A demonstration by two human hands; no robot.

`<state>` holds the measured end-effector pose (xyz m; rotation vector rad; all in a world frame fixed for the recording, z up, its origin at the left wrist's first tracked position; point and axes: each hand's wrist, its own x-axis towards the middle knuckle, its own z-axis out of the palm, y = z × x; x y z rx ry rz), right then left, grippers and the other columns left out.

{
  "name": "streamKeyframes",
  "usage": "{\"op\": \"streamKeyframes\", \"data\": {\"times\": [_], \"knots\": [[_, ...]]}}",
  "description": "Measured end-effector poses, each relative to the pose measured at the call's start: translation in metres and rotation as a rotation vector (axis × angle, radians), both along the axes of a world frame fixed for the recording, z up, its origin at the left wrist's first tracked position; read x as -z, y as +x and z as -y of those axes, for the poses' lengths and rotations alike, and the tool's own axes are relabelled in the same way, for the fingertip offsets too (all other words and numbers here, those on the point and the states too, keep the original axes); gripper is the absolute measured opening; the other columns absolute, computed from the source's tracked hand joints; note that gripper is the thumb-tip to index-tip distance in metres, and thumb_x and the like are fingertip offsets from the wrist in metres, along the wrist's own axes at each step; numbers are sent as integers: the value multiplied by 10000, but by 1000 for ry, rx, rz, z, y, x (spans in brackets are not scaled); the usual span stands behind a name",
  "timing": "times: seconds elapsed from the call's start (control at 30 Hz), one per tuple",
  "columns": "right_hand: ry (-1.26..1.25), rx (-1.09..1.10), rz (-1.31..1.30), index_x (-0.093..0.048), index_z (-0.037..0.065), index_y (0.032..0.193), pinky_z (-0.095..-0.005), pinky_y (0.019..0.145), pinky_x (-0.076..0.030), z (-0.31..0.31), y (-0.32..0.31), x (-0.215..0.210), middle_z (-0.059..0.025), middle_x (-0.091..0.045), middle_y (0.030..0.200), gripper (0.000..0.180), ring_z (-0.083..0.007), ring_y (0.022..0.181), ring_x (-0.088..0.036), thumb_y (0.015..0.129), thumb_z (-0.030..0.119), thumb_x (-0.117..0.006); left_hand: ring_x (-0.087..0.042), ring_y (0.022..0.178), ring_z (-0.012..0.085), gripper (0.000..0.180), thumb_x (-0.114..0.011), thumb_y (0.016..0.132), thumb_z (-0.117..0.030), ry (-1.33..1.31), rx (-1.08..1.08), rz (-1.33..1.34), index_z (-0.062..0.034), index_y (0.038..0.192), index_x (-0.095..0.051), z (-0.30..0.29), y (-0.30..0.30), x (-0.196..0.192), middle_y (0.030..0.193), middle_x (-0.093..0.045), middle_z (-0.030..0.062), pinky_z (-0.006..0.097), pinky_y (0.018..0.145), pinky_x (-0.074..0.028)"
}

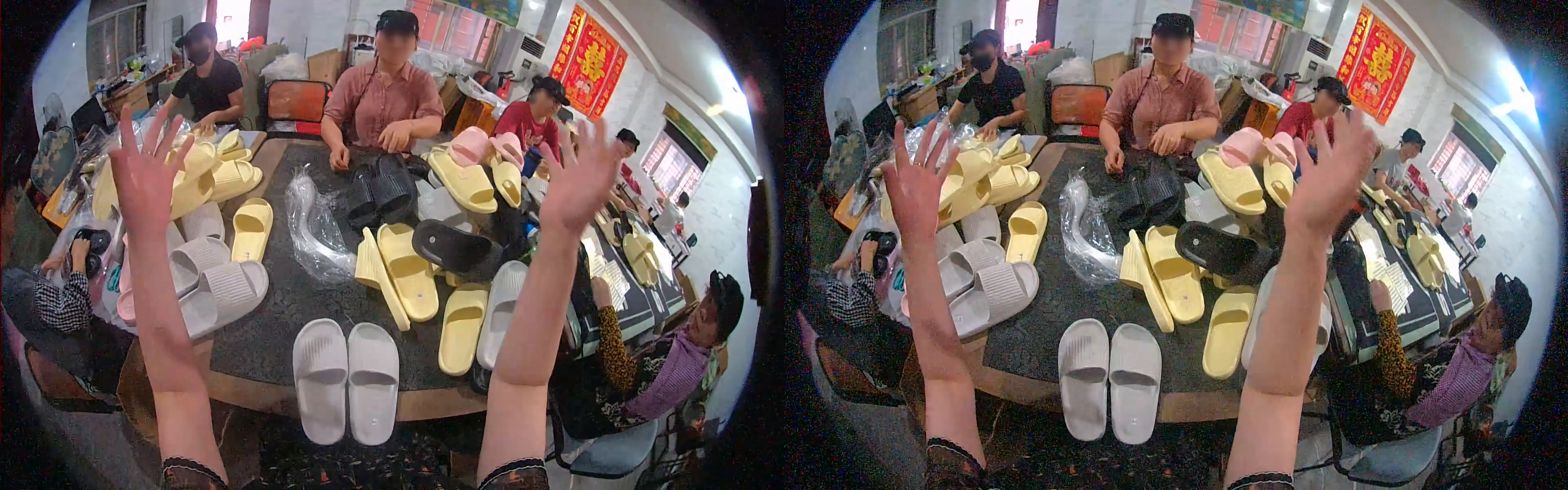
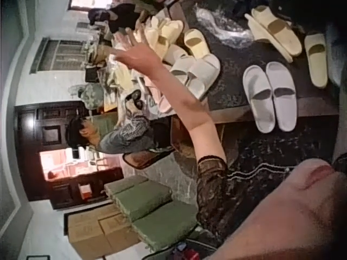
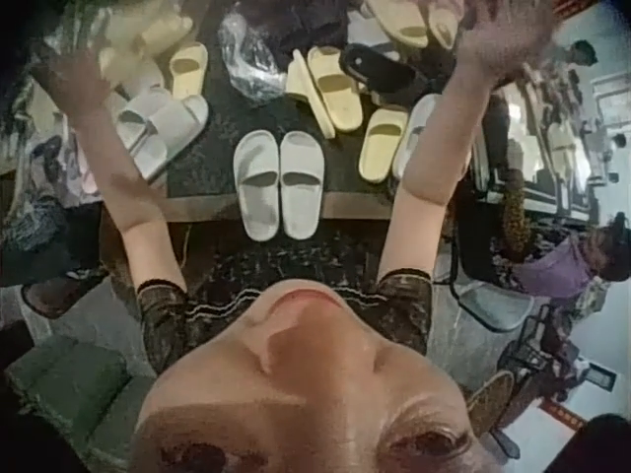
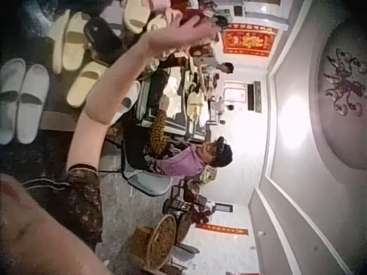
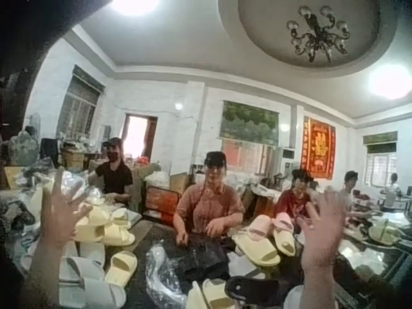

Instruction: Organizing, pairing, and inspecting various plastic slippers on a workshop table.

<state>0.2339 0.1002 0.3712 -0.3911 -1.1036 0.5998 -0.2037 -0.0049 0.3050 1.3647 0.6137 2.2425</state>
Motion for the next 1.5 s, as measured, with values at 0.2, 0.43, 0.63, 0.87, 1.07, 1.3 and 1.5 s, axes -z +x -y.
{"op": "streamKeyframes", "data": {"times": [0.2,0.43,0.63,0.87,1.07,1.3,1.5], "knots": [[-75,-102,155,-233,43,1475,-470,1048,-301,17,-7,68,-185,-259,1514,759,-326,1352,-321,938,562,-369,-321,1354,348,951,-524,823,-677,-78,-91,-111,-187,1515,-94,-3,37,62,1502,-248,216,525,1086,-289],[-388,-59,228,-589,28,991,-239,651,-432,116,-15,303,-48,-603,844,192,-104,722,-511,927,179,-490,-542,1133,263,587,-717,773,-196,-444,-52,-298,-23,1291,-500,60,156,251,1259,-557,131,380,997,-404],[-565,-45,426,-652,-13,890,-210,554,-427,149,-49,351,3,-577,662,134,-49,590,-525,905,96,-577,-533,1113,338,499,-743,724,-337,-536,-294,-1024,-58,1122,-629,87,197,266,1193,-583,153,448,969,-406],[-524,27,486,-648,-8,859,-224,563,-442,133,-54,371,-34,-615,692,120,-64,610,-547,890,99,-602,-541,1093,325,427,-737,722,-343,-511,-398,-1079,-72,1045,-664,77,202,278,1169,-591,135,455,942,-416],[-540,-89,490,-634,-9,866,-217,554,-420,112,-52,343,2,-587,686,125,-56,608,-513,900,107,-602,-537,1115,335,405,-733,731,-230,-457,-307,-669,-45,1077,-629,56,189,256,1187,-574,150,418,958,-421],[-491,-216,597,-587,36,1155,-232,709,-445,127,-33,337,-22,-597,1001,368,-101,842,-545,826,172,-683,-402,1255,355,787,-792,637,-462,-508,-411,-931,-77,1267,-522,105,145,226,1358,-429,171,472,1041,-333],[-283,-512,148,-190,98,1494,-464,1051,-328,107,0,228,-134,-314,1488,1098,-301,1317,-376,722,825,-473,-296,1359,334,1263,-739,526,-740,-490,-164,-556,-146,1491,-182,104,108,206,1519,-214,160,498,1080,-294]]}}
